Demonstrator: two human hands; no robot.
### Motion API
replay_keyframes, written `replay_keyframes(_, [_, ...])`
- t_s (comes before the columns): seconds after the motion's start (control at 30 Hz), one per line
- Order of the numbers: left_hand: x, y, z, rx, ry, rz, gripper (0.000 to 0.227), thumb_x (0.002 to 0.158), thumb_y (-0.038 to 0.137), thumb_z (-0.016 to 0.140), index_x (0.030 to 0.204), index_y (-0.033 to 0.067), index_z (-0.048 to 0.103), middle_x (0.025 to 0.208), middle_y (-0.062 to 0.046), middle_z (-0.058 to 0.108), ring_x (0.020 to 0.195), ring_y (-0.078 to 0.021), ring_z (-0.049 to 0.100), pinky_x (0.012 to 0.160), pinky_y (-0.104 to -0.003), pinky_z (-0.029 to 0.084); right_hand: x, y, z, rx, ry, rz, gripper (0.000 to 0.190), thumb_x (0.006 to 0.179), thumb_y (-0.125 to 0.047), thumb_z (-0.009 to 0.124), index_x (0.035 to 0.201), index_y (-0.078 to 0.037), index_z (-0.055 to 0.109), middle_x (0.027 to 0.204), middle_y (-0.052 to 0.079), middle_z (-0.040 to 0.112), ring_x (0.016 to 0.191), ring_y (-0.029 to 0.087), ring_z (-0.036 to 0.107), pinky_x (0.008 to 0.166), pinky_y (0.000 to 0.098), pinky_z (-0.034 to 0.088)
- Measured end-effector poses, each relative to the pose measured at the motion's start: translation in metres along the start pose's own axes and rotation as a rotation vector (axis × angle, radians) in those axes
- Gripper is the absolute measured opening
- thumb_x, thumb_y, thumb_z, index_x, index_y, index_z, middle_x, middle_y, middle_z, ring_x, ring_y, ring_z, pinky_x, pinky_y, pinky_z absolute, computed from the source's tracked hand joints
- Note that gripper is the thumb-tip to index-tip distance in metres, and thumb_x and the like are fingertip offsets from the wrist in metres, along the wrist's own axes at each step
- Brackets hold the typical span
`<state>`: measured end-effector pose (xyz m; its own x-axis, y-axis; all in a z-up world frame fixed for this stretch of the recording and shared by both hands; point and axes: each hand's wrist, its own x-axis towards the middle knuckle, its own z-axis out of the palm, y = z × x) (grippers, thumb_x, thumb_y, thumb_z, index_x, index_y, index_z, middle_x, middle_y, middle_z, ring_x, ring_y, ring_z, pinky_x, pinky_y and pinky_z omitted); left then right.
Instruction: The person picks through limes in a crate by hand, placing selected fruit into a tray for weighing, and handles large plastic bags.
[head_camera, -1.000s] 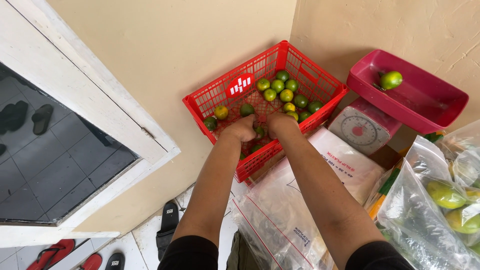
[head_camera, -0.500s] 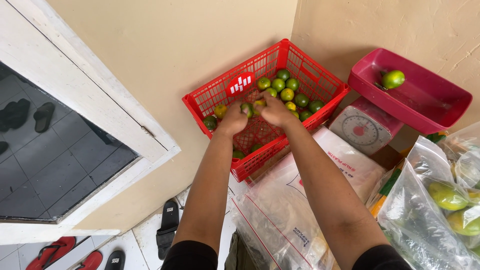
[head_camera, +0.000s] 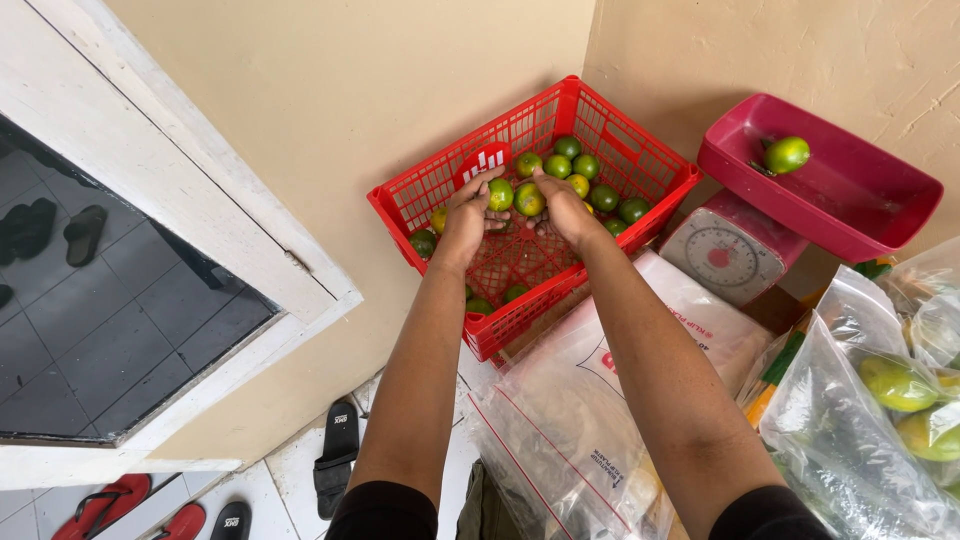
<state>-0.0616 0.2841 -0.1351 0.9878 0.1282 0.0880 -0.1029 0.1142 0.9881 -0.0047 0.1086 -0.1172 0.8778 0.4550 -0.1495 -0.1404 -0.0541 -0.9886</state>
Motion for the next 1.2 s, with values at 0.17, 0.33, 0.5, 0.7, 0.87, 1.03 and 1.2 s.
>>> replay_keyframes(0.17, [-0.003,0.005,0.002,0.004,0.024,0.001,0.039,0.112,0.018,0.039,0.147,0.0193,0.056,0.132,-0.026,0.059,0.087,-0.0206,0.075,0.075,-0.033,0.064,-0.003,0.001,-0.004,0.058,-0.053,-0.034,0.057,0.103,-0.028,0.055,0.152,-0.001,0.042,0.122,0.022,0.055,0.075,0.025,0.073,0.058,0.034,0.064])
replay_keyframes(0.33, [-0.004,0.007,0.002,0.088,0.084,0.006,0.04,0.109,0.021,0.049,0.149,0.019,0.053,0.133,-0.021,0.059,0.087,-0.0178,0.074,0.075,-0.028,0.063,-0.012,-0.006,0.001,-0.048,-0.059,-0.149,0.045,0.101,-0.015,0.065,0.141,0.002,0.052,0.105,0.018,0.06,0.07,0.022,0.072,0.058,0.0336,0.066])
replay_keyframes(0.5, [-0.001,0.003,0.001,0.146,0.137,0.038,0.038,0.107,0.028,0.058,0.144,0.0196,0.058,0.122,-0.02,0.064,0.087,-0.022,0.076,0.073,-0.032,0.06,-0.012,-0.007,0.003,-0.089,-0.028,-0.167,0.044,0.102,-0.024,0.068,0.132,0.008,0.058,0.099,0.021,0.064,0.074,0.025,0.075,0.062,0.037,0.068])
replay_keyframes(0.7, [-0.004,0.008,-0.001,0.062,0.125,0.051,0.035,0.111,0.023,0.047,0.142,0.0169,0.06,0.121,-0.019,0.063,0.085,-0.0211,0.076,0.069,-0.029,0.06,-0.013,-0.01,0.002,-0.088,-0.045,-0.172,0.044,0.103,-0.025,0.067,0.13,0.009,0.059,0.101,0.022,0.065,0.075,0.026,0.075,0.065,0.0385,0.068])
replay_keyframes(0.87, [-0.004,0.009,0.002,0.062,0.146,0.051,0.033,0.109,0.023,0.049,0.138,0.0159,0.063,0.115,-0.016,0.063,0.08,-0.0191,0.075,0.065,-0.027,0.059,-0.018,-0.015,0.003,-0.093,-0.029,-0.15,0.046,0.101,-0.028,0.069,0.129,0.007,0.06,0.101,0.02,0.064,0.074,0.024,0.075,0.063,0.0367,0.068])
replay_keyframes(1.03, [0.003,0.0,0.001,0.143,0.172,0.07,0.029,0.103,0.023,0.06,0.131,0.0179,0.069,0.111,-0.012,0.065,0.076,-0.0171,0.075,0.063,-0.027,0.055,-0.02,-0.016,0.004,-0.161,-0.003,-0.166,0.048,0.094,-0.021,0.077,0.13,0.005,0.062,0.105,0.021,0.064,0.079,0.026,0.073,0.062,0.0367,0.067])
replay_keyframes(1.2, [0.003,-0.001,0.001,0.157,0.18,0.072,0.027,0.102,0.022,0.06,0.127,0.0178,0.071,0.108,-0.012,0.064,0.073,-0.0161,0.074,0.06,-0.025,0.054,0.001,0.004,-0.003,-0.254,-0.026,-0.364,0.053,0.078,-0.006,0.089,0.127,-0.005,0.068,0.116,0.026,0.064,0.109,0.038,0.065,0.083,0.0477,0.06])
